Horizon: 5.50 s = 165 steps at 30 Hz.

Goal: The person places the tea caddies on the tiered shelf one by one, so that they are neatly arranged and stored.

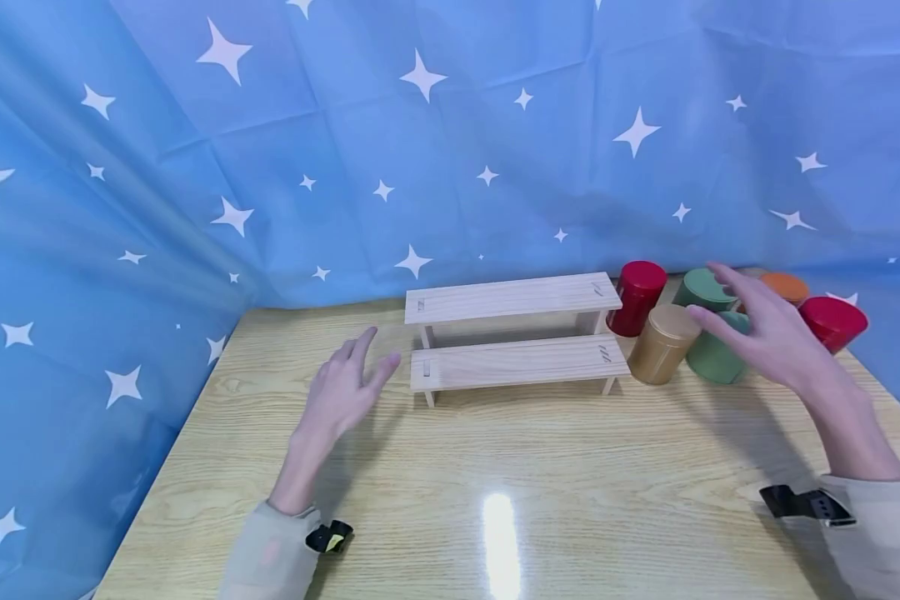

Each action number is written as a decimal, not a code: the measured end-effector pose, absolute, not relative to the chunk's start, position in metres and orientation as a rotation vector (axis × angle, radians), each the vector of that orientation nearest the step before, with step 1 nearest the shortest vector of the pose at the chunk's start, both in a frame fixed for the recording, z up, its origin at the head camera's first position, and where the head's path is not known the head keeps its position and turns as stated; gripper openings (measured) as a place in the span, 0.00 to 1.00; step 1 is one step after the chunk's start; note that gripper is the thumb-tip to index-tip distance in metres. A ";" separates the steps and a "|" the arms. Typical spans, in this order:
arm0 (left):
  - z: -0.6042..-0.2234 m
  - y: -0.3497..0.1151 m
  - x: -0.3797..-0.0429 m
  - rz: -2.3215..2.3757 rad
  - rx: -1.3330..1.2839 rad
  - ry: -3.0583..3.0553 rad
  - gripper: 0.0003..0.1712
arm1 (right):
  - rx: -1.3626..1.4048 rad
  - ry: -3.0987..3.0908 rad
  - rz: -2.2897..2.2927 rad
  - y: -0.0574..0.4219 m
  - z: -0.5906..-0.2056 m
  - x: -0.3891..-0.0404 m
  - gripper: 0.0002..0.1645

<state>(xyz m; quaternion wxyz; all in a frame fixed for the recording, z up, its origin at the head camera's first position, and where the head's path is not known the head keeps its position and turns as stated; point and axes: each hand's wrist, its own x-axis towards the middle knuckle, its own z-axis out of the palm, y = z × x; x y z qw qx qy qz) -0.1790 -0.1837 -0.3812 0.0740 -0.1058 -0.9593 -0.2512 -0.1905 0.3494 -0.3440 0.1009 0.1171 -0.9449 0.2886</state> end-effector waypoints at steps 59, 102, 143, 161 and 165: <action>-0.404 -0.147 -0.202 -1.581 -0.403 -2.838 0.29 | 0.365 -2.835 0.910 0.324 -0.371 -0.195 0.47; -0.405 -0.141 -0.203 -1.751 -0.337 -2.779 0.27 | 0.348 -2.483 1.066 0.292 -0.320 -0.173 0.43; -0.409 -0.143 -0.206 -1.804 -0.289 -2.777 0.30 | 0.752 -2.566 1.175 0.183 -0.320 -0.201 0.43; -0.409 -0.142 -0.206 -1.820 -0.299 -2.764 0.30 | 0.972 -2.463 1.249 0.128 -0.337 -0.215 0.43; -0.409 -0.142 -0.207 -1.832 -0.301 -2.756 0.29 | 0.993 -2.468 1.274 0.116 -0.341 -0.217 0.44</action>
